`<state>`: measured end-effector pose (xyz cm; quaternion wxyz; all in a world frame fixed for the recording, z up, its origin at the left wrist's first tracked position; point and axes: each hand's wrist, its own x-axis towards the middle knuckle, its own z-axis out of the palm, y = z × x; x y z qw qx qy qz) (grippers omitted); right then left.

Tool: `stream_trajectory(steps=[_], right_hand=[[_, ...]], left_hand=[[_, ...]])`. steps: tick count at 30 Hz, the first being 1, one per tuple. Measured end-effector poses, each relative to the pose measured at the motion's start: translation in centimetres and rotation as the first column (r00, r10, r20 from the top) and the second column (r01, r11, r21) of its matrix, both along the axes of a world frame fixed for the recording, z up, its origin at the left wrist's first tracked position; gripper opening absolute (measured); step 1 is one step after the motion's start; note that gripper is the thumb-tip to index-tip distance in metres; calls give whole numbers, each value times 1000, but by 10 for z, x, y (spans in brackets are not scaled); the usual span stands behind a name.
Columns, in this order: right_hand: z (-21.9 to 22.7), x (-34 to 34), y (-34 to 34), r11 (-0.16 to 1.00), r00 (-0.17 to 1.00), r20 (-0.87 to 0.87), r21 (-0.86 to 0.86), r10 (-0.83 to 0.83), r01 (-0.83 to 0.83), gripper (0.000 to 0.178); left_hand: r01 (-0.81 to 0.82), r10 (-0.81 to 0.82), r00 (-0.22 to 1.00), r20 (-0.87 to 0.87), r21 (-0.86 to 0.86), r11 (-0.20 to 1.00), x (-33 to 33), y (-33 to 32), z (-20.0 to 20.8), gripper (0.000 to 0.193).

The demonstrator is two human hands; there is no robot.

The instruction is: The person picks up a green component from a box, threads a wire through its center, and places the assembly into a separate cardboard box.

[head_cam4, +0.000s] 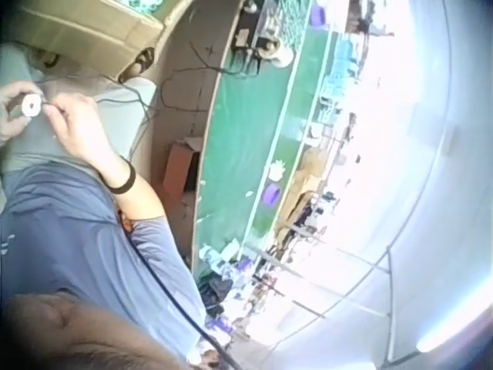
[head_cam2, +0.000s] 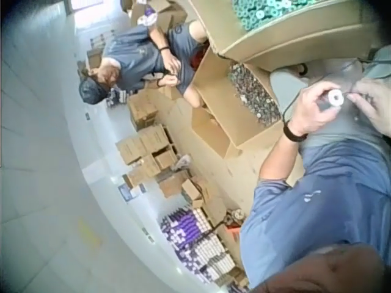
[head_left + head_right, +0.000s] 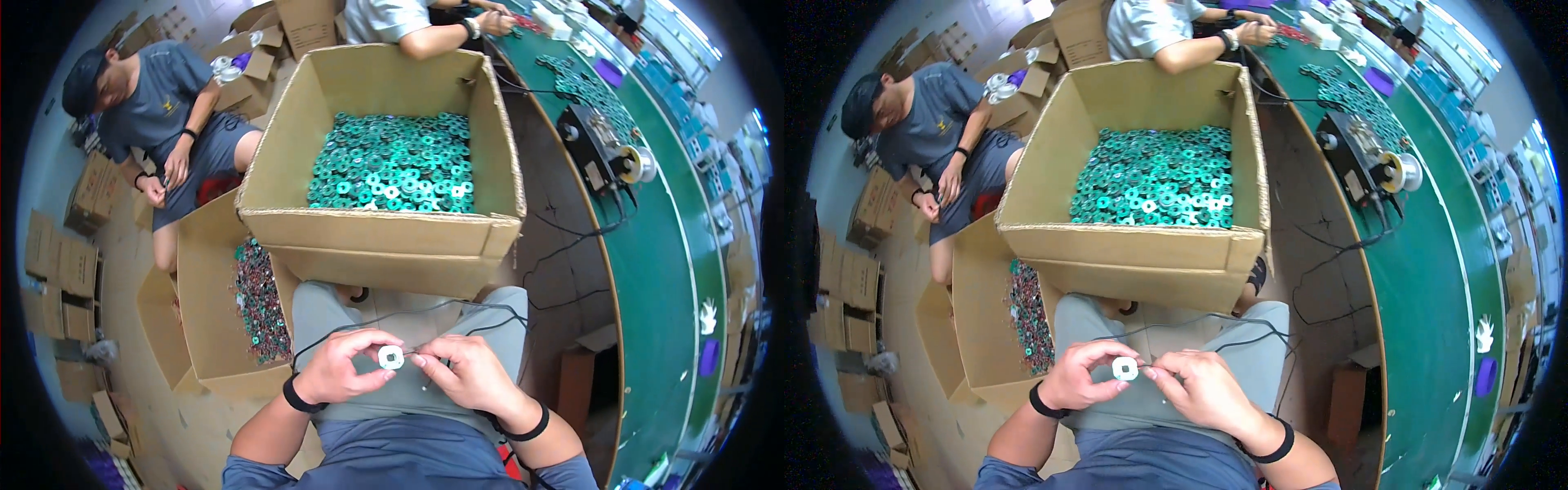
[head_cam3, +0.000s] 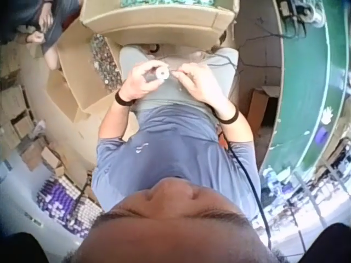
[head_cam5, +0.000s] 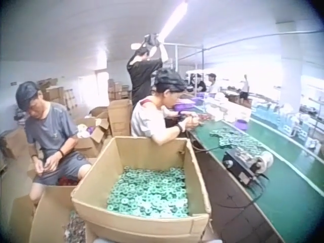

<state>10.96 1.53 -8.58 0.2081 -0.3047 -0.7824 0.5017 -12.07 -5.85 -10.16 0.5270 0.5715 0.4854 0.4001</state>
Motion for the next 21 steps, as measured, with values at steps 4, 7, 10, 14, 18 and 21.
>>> stream_trajectory(steps=[4, 7, 10, 14, 18, 21], right_hand=[[-6, 18, -5, 980, 996, 29, -178, -90, 94, 14], [4, 20, -7, 898, 976, 59, -382, -210, 217, 15], [-4, 22, -7, 916, 980, 41, -351, -193, 195, 18], [-9, 18, -7, 923, 979, 24, -328, -202, 199, 17], [-18, 16, -8, 925, 988, 34, -348, -150, 153, 20], [-20, 13, -7, 920, 992, 89, -374, -89, 116, 22]], left_hand=[[36, -29, 996, 87, -75, 997, 22, -2, -19, 45], [8, 11, 983, 181, -103, 995, 29, -1, -25, 54], [-52, 159, 904, 398, -266, 962, 32, 1, -26, 54], [-54, 91, 951, 295, -131, 990, 27, -1, -28, 55], [-44, 111, 925, 363, -188, 981, 25, -4, -31, 55], [-62, 110, 954, 277, -177, 982, 24, -5, -30, 52]])
